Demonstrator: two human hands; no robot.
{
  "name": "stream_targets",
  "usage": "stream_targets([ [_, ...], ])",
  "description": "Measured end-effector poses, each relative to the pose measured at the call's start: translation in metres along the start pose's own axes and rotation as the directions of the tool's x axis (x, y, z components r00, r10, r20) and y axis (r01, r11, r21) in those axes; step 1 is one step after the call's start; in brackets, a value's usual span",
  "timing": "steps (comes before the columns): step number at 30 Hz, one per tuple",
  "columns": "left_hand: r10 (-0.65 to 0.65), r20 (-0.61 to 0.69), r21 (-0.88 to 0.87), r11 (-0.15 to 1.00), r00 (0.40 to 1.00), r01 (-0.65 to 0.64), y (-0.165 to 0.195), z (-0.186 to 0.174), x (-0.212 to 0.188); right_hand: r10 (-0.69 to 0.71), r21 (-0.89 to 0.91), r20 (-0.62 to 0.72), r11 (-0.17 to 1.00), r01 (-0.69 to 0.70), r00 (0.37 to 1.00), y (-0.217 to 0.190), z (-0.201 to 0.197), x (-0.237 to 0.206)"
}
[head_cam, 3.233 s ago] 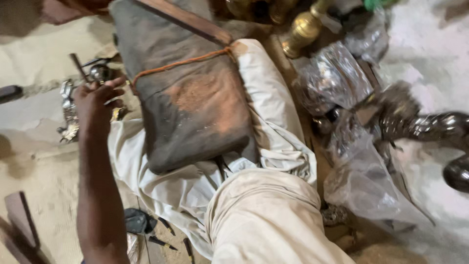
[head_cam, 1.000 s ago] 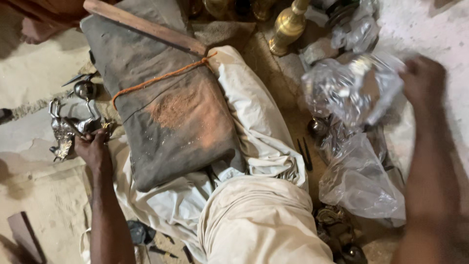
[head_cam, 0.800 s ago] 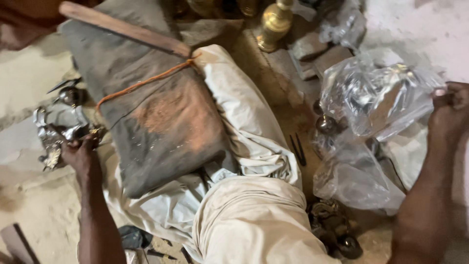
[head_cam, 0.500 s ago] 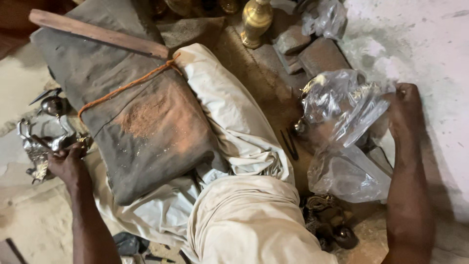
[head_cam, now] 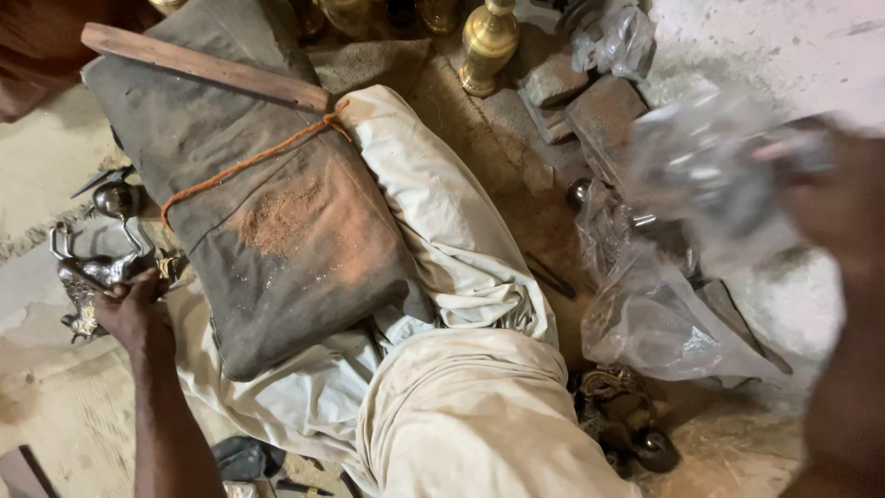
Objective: The person sits on the floor and finishes silver-toned metal horse figurines, holding each figure against a cloth sandbag and working its surface with a small hand tool. They reposition and turn the figurines to work different areas, with brass candlesticks and other figurines around the workspace.
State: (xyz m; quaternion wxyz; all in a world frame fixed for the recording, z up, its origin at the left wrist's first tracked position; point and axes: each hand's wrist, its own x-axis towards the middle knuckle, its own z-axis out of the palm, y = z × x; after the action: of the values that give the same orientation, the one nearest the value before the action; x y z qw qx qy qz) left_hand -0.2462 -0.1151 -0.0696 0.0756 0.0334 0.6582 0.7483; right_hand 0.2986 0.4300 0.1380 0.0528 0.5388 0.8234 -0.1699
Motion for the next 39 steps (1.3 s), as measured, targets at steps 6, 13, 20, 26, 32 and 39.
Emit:
stream_targets([
  [6,-0.071,-0.071,-0.061,0.996,0.995,0.066,0.009,0.001,0.005,-0.099,-0.02,0.03,0.995,0.1,0.995,0.0,-0.035,0.004],
  [13,0.085,-0.013,-0.06,0.995,0.996,-0.085,0.046,-0.014,0.024,-0.149,-0.03,0.008,0.988,0.149,0.989,0.009,-0.03,0.023],
  [20,0.216,0.112,0.012,0.976,0.97,-0.219,0.085,-0.003,0.051,-0.228,0.005,-0.006,0.974,0.228,0.974,0.022,-0.032,0.035],
  [26,0.277,0.335,0.202,0.913,0.901,-0.356,0.115,0.047,0.062,-0.278,0.018,-0.053,0.96,0.279,0.959,0.033,-0.038,0.038],
  [32,0.459,0.636,0.229,0.655,0.62,-0.72,0.117,0.211,0.017,-0.382,0.075,-0.154,0.915,0.397,0.911,0.05,-0.041,0.054],
  [39,0.078,0.985,0.04,0.762,0.153,-0.647,0.01,0.491,-0.119,-0.488,0.113,-0.304,0.834,0.539,0.818,0.075,-0.041,0.067],
])
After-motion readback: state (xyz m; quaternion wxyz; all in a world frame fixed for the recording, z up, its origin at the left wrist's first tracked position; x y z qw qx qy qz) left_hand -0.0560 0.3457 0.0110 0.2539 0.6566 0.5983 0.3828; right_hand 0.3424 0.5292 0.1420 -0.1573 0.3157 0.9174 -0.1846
